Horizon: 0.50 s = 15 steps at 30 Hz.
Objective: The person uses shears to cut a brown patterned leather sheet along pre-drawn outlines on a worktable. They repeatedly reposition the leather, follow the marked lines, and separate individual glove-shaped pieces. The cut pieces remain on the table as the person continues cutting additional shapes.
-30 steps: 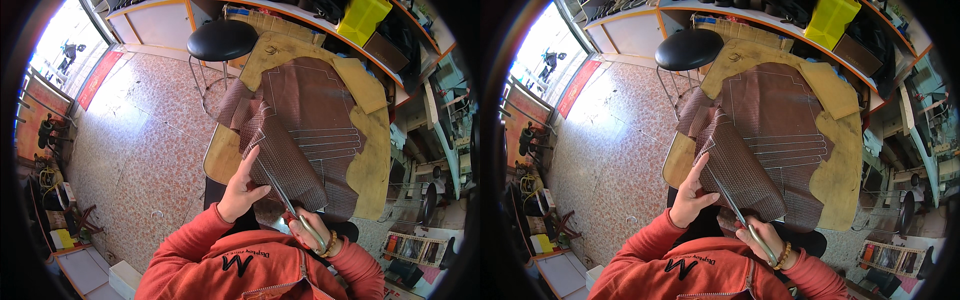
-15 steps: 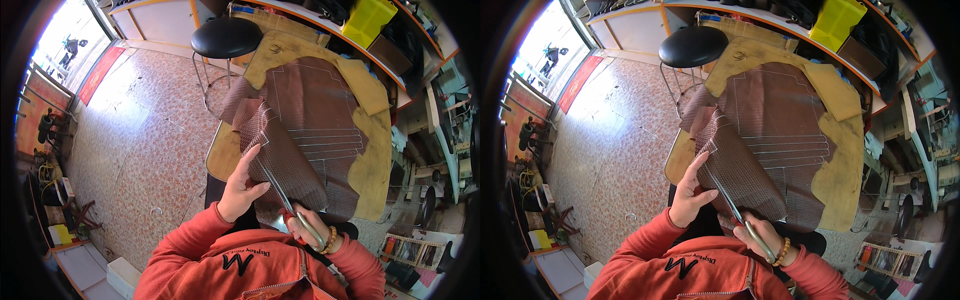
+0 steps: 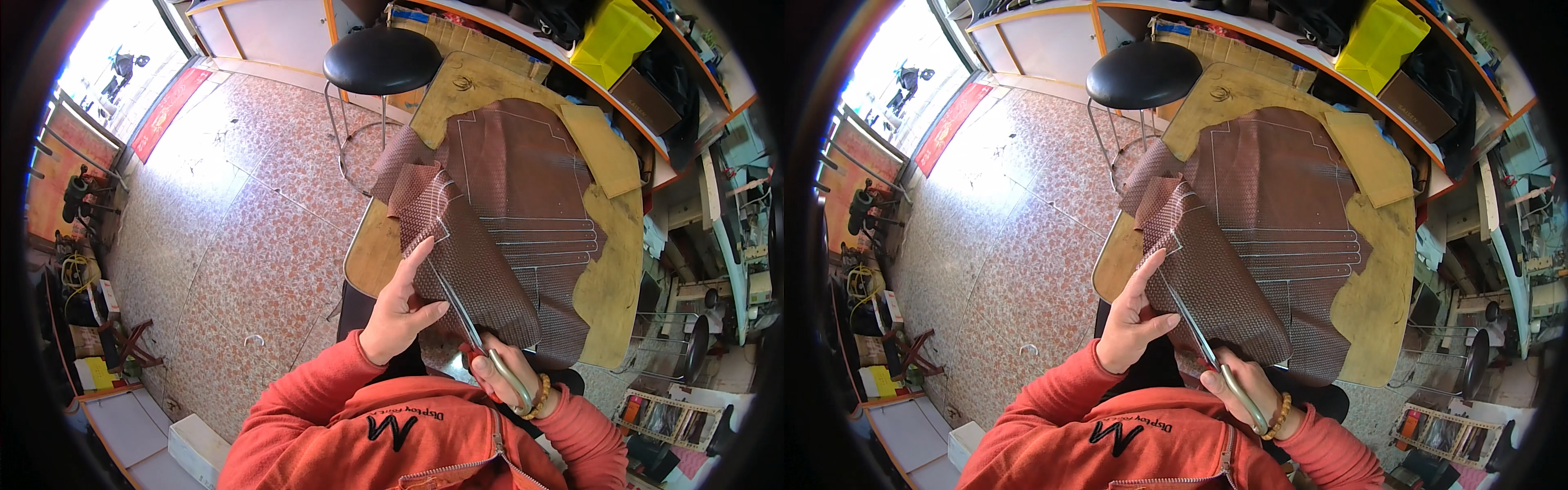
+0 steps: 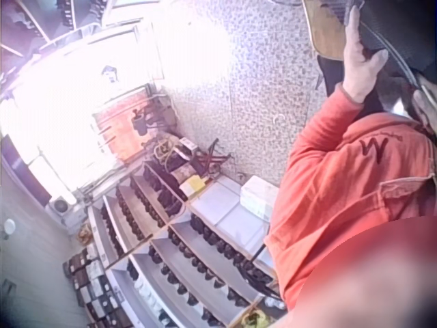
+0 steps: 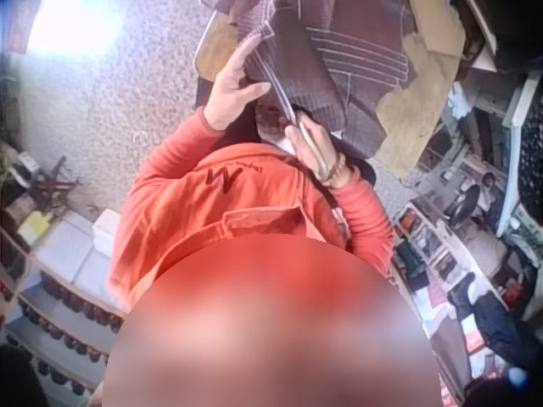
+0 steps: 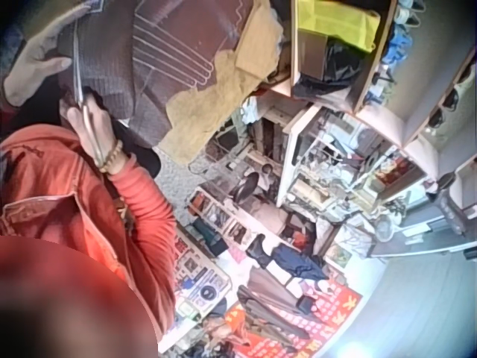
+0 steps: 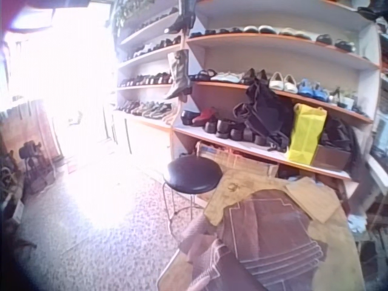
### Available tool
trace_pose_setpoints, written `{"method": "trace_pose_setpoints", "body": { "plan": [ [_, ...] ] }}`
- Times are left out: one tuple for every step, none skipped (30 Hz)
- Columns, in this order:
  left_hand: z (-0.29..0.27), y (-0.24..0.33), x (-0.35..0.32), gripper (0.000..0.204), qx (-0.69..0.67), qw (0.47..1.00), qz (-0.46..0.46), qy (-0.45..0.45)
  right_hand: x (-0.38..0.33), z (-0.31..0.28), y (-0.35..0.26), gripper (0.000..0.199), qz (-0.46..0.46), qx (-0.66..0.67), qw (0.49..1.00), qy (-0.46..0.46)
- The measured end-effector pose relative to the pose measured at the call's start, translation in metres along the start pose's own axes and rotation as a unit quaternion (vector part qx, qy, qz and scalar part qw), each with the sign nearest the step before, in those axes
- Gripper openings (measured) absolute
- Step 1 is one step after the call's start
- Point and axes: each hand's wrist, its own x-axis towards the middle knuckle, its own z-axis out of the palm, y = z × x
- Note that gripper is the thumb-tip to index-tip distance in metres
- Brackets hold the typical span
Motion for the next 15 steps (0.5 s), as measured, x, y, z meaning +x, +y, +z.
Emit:
{"method": "trace_pose_setpoints", "body": {
  "plan": [
    [-0.0002, 0.0, 0.0, 0.084, -0.001, 1.0, -0.003, 0.0, -0.0003, -0.0003, 0.0, 0.069, 0.001, -0.009, 1.0, -0.001],
    [-0.0003, 0.0002, 0.0, 0.084, -0.001, 1.0, -0.006, 0.001, -0.0007, -0.0009, 0.0, 0.065, 0.002, -0.018, 1.0, -0.002],
    [-0.0004, 0.0006, 0.0001, 0.084, -0.002, 1.0, -0.009, 0.001, -0.0012, -0.0012, 0.0002, 0.061, 0.02, -0.027, 0.999, -0.003],
    [-0.0003, 0.0011, 0.0001, 0.085, 0.001, 1.0, -0.009, 0.0, -0.0019, -0.0013, 0.0003, 0.06, 0.006, -0.021, 1.0, -0.002],
    [-0.0002, 0.0017, 0.0003, 0.086, 0.003, 1.0, -0.008, 0.0, -0.003, -0.0013, 0.0004, 0.059, 0.01, -0.015, 1.0, -0.002],
    [0.0001, 0.0024, 0.0002, 0.086, 0.009, 1.0, -0.005, -0.002, -0.004, -0.0012, 0.0006, 0.058, 0.025, -0.011, 1.0, -0.003],
    [0.0006, 0.0029, 0.0003, 0.087, 0.007, 1.0, -0.006, -0.002, -0.0047, -0.0012, 0.001, 0.057, 0.014, -0.008, 1.0, 0.0],
    [0.0011, 0.0033, 0.0002, 0.087, 0.009, 1.0, -0.004, -0.003, -0.0053, -0.0011, 0.0014, 0.056, 0.015, -0.006, 1.0, 0.001],
    [0.0016, 0.0037, 0.0001, 0.087, 0.01, 1.0, -0.002, -0.003, -0.006, -0.0009, 0.0018, 0.055, 0.028, -0.005, 1.0, 0.001],
    [0.0023, 0.0038, -0.0004, 0.085, 0.001, 1.0, -0.002, -0.002, -0.0064, -0.0007, 0.0023, 0.055, 0.013, -0.007, 1.0, 0.004],
    [0.0028, 0.0037, -0.0007, 0.083, -0.009, 1.0, -0.001, -0.001, -0.0065, -0.0005, 0.0027, 0.055, 0.011, -0.01, 1.0, 0.006],
    [0.0025, 0.0036, -0.0006, 0.081, -0.015, 1.0, 0.007, -0.004, -0.0066, -0.0003, 0.003, 0.054, 0.008, -0.013, 1.0, 0.008],
    [0.0012, 0.0038, -0.0003, 0.079, -0.012, 1.0, -0.011, 0.012, -0.0069, -0.0001, 0.0029, 0.054, 0.004, -0.008, 1.0, 0.009],
    [-0.0012, 0.0042, 0.001, 0.077, -0.007, 0.999, -0.021, 0.024, -0.0074, 0.0002, 0.0025, 0.054, 0.001, -0.004, 1.0, 0.01],
    [-0.0033, 0.0045, 0.0017, 0.075, 0.002, 0.999, -0.036, 0.039, -0.0079, 0.0004, 0.0018, 0.054, 0.007, 0.0, 1.0, 0.011]
  ]
}}
